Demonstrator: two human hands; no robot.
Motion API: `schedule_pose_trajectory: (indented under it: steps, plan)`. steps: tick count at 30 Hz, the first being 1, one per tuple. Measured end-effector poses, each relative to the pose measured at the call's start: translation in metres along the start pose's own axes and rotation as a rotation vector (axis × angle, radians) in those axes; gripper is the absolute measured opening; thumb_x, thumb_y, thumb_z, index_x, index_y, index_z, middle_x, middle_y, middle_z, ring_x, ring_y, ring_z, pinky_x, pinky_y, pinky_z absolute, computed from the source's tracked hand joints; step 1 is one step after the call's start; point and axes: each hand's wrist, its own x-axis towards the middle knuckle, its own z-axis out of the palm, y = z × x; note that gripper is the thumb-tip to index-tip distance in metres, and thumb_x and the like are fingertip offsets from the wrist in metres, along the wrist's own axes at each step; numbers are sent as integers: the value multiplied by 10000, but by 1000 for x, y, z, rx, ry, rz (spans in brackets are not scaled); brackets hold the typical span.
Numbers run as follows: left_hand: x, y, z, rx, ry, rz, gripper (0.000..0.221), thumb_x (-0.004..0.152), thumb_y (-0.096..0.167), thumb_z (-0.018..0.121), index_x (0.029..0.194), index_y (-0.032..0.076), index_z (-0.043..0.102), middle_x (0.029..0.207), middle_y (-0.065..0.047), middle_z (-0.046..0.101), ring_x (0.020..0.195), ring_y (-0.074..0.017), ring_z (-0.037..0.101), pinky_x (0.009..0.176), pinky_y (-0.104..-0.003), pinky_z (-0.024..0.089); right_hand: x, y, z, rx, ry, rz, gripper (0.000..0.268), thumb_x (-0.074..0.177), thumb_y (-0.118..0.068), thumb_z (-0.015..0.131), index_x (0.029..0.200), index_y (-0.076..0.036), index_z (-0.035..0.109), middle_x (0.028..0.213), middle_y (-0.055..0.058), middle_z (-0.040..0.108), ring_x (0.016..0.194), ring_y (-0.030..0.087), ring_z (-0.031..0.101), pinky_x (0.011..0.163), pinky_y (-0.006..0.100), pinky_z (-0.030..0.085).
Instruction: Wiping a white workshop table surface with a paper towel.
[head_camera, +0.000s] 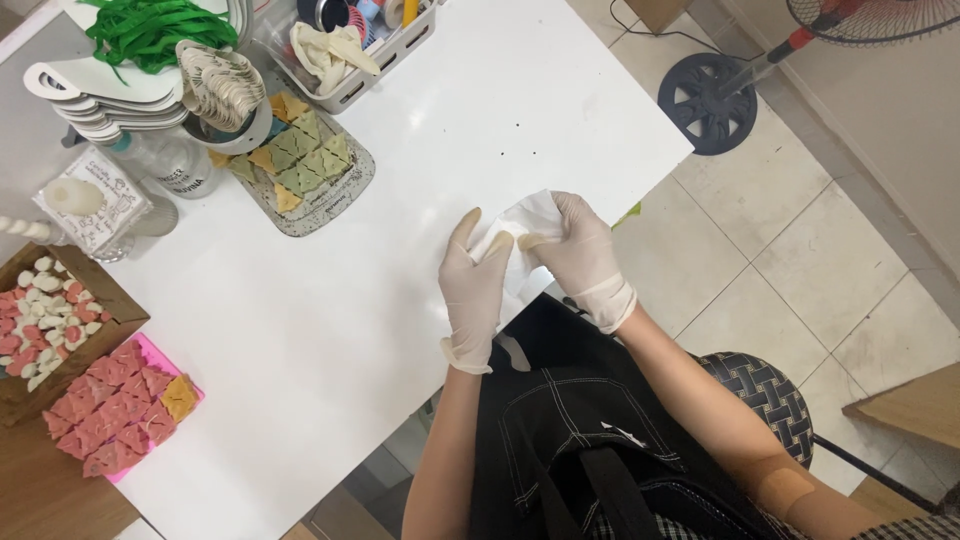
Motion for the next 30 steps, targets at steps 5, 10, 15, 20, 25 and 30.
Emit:
schedule_pose_trajectory:
  steps: [5, 10, 15, 20, 25, 30]
  plan:
    - [-1, -15, 12, -411, -34, -467, 435, 1036, 223, 604, 1363, -52, 689, 1060, -67, 714, 842, -101, 574, 729, -262, 494, -11, 19, -2, -586, 118, -530, 401, 838, 24, 756, 1229, -41, 697, 1158, 144, 658, 990, 261, 682, 827, 331, 580]
    - [-4, -1, 0, -389, -165, -271, 440, 1073, 233, 504, 1422, -30, 554, 1257, -78, 684, 1099, -124, 650, 937, -253, 530, -25, 18, 1, -707, 40, -764, 449, 865, -38, 750, 1301, -24, 645, 1286, 150, 651, 1067, 321, 656, 916, 382, 553]
    - [-8, 11, 0, -654, -169, -397, 473, 1031, 186, 518, 1455, -19, 470, 1359, -141, 621, 1195, -206, 607, 989, -324, 513, -37, 16, -1, -532, -55, -650, 454, 925, -51, 714, 1364, 9, 616, 1386, 190, 618, 1120, 304, 626, 973, 382, 524]
    - [-9, 8, -6, -762, -197, -356, 455, 1035, 184, 417, 1433, -26, 484, 1429, -175, 616, 1301, -225, 595, 1106, -344, 476, -16, 29, -20, 317, 107, 36, 329, 985, -125, 652, 1302, -38, 632, 1309, 66, 673, 1160, 157, 637, 1021, 317, 514]
    - [-7, -12, -4, -910, -216, -391, 441, 1042, 235, 430, 1401, -14, 490, 1474, -134, 563, 1363, -207, 501, 1169, -378, 403, -42, 14, -7, 175, 23, -84, 344, 823, -78, 783, 1146, -109, 668, 1118, -2, 675, 988, 162, 655, 857, 309, 550]
    - [-13, 15, -6, -971, -88, -684, 495, 1055, 412, 432, 1366, 32, 493, 1380, -111, 545, 1343, -236, 473, 1134, -435, 383, -51, 18, -2, -580, 178, -937, 276, 777, -55, 883, 1000, -120, 733, 968, 0, 652, 967, 208, 637, 854, 357, 554]
